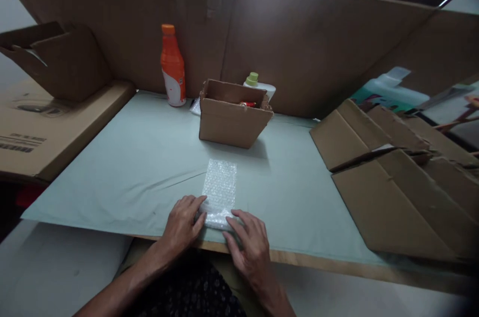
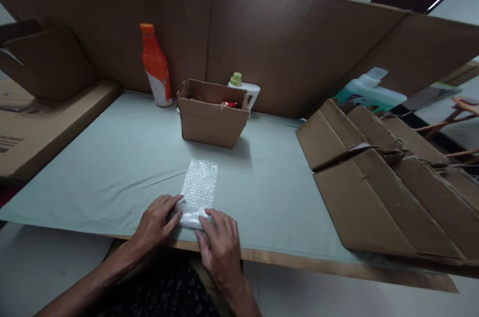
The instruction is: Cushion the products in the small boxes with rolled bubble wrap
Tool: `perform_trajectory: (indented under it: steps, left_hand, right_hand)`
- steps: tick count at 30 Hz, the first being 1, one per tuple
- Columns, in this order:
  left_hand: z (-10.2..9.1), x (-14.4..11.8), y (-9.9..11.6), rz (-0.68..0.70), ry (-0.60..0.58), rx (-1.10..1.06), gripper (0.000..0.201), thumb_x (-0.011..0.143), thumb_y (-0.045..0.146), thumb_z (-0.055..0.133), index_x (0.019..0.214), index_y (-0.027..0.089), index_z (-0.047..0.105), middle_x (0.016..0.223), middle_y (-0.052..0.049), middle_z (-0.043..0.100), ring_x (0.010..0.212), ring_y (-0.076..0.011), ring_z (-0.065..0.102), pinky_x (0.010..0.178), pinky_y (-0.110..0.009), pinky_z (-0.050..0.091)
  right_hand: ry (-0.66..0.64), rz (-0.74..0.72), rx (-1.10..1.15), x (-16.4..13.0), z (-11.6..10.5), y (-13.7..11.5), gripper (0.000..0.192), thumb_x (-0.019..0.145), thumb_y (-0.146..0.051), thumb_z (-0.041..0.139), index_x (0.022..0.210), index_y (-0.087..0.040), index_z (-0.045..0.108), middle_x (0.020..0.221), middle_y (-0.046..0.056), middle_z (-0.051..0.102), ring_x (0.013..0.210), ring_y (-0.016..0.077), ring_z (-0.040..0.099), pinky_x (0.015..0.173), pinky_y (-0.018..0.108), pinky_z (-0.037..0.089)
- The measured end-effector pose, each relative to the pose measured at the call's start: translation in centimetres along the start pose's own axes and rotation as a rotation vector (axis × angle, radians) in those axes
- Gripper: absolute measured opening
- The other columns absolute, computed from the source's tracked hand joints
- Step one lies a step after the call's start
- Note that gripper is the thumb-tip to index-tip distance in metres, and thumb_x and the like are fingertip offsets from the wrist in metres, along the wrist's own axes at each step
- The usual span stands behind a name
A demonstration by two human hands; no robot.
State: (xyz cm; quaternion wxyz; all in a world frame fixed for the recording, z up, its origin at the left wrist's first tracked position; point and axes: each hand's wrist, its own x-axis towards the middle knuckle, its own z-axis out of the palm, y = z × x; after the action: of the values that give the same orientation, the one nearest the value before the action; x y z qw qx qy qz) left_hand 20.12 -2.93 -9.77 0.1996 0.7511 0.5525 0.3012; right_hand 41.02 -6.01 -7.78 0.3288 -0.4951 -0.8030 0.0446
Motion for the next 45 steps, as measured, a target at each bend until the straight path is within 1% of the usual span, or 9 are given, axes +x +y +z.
perform_trajectory:
  steps: [4, 7, 12, 16, 25, 30, 33, 40, 45]
  left_hand:
    - [-0.9, -0.5, 0.1, 0.142, 0.063, -0.038, 0.039, 0.092, 0.027, 0.06, 0.13, 0.019, 0.059, 0.126, -0.015, 0.061, 0.115, -0.0291, 0.057, 0.096, -0.047, 0.05]
    - [-1.8, -1.6, 0.2, 0.26, -0.042, -0.1, 0.043, 0.092, 0.023, 0.06, 0.135, 0.024, 0.055, 0.125, -0.011, 0.064, 0.118, -0.0274, 0.055, 0.1, -0.047, 0.047]
    - [-1.2, -0.8, -0.3, 0.094, -0.058, -0.116, 0.037, 0.095, 0.02, 0.052, 0.131, 0.021, 0.059, 0.099, -0.009, 0.07, 0.092, -0.0233, 0.06, 0.084, -0.041, 0.052]
    - [-0.1, 1.6, -0.8, 0.032, 0.019, 0.017, 0.037, 0.091, 0.023, 0.057, 0.128, 0.021, 0.06, 0.105, -0.01, 0.068, 0.096, -0.0261, 0.06, 0.085, -0.043, 0.051]
    - [-1.6, -0.3, 0.2, 0.221, -0.028, -0.133, 0.043, 0.095, 0.021, 0.053, 0.138, 0.023, 0.051, 0.123, -0.011, 0.065, 0.114, -0.0258, 0.058, 0.1, -0.046, 0.046]
    - [-0.4, 2.0, -0.3, 0.078, -0.025, -0.025, 0.042, 0.091, 0.022, 0.057, 0.133, 0.021, 0.056, 0.109, -0.01, 0.069, 0.1, -0.027, 0.06, 0.091, -0.046, 0.049]
    - [0.0, 2.7, -0.4, -0.007, 0.025, -0.045, 0.04, 0.091, 0.027, 0.058, 0.13, 0.022, 0.058, 0.116, -0.011, 0.067, 0.108, -0.0289, 0.059, 0.096, -0.049, 0.048]
    - [-0.9, -0.2, 1.4, -0.559, 0.063, -0.917, 0.075, 0.086, 0.045, 0.064, 0.148, 0.014, 0.035, 0.134, -0.018, 0.059, 0.118, -0.0275, 0.062, 0.101, -0.043, 0.049]
    - [-2.0, 0.8, 3.3, -0.641, -0.053, -1.146, 0.092, 0.074, 0.042, 0.076, 0.15, 0.01, 0.034, 0.108, -0.011, 0.069, 0.101, -0.0228, 0.065, 0.092, -0.034, 0.051]
  right_hand:
    - [-0.12, -0.071, -0.005, 0.3, 0.6, 0.0, 0.032, 0.093, -0.011, 0.054, 0.122, -0.022, 0.064, 0.122, 0.01, 0.071, 0.118, 0.0288, 0.061, 0.095, 0.048, 0.047]
    - [-0.185, -0.01, 0.123, 0.7, 0.6, 0.1, 0.028, 0.094, -0.011, 0.054, 0.117, -0.023, 0.066, 0.107, 0.007, 0.075, 0.104, 0.0243, 0.066, 0.09, 0.042, 0.05]
    - [-0.104, 0.093, 0.118, 1.0, 0.3, 0.0, 0.028, 0.096, -0.021, 0.056, 0.123, -0.023, 0.063, 0.112, 0.008, 0.073, 0.104, 0.0242, 0.065, 0.089, 0.04, 0.051]
    - [-0.053, -0.006, -0.015, 1.1, 0.7, -0.3, 0.032, 0.095, -0.019, 0.056, 0.126, -0.022, 0.061, 0.125, 0.012, 0.067, 0.116, 0.0285, 0.06, 0.094, 0.046, 0.047]
    - [-0.237, 0.218, 0.225, 2.1, 0.7, -0.1, 0.025, 0.098, -0.023, 0.052, 0.116, -0.025, 0.07, 0.103, 0.005, 0.077, 0.091, 0.0221, 0.069, 0.082, 0.035, 0.053]
    - [-0.088, 0.14, 0.012, 1.6, 0.8, -0.6, 0.027, 0.097, -0.025, 0.054, 0.121, -0.023, 0.066, 0.116, 0.011, 0.069, 0.106, 0.0275, 0.063, 0.089, 0.043, 0.049]
    - [-0.142, 0.072, -0.039, 1.7, 1.2, -0.6, 0.028, 0.093, -0.025, 0.06, 0.121, -0.024, 0.065, 0.117, 0.011, 0.069, 0.106, 0.029, 0.062, 0.091, 0.045, 0.047]
    - [-0.146, 0.449, 0.383, 2.8, 1.3, -0.1, 0.026, 0.097, -0.032, 0.055, 0.117, -0.022, 0.068, 0.108, 0.008, 0.074, 0.095, 0.0231, 0.067, 0.085, 0.035, 0.052]
    - [-0.277, 0.527, 0.689, 3.0, 0.4, -0.8, 0.027, 0.088, -0.035, 0.063, 0.111, -0.022, 0.069, 0.113, 0.008, 0.071, 0.106, 0.0239, 0.064, 0.096, 0.034, 0.049]
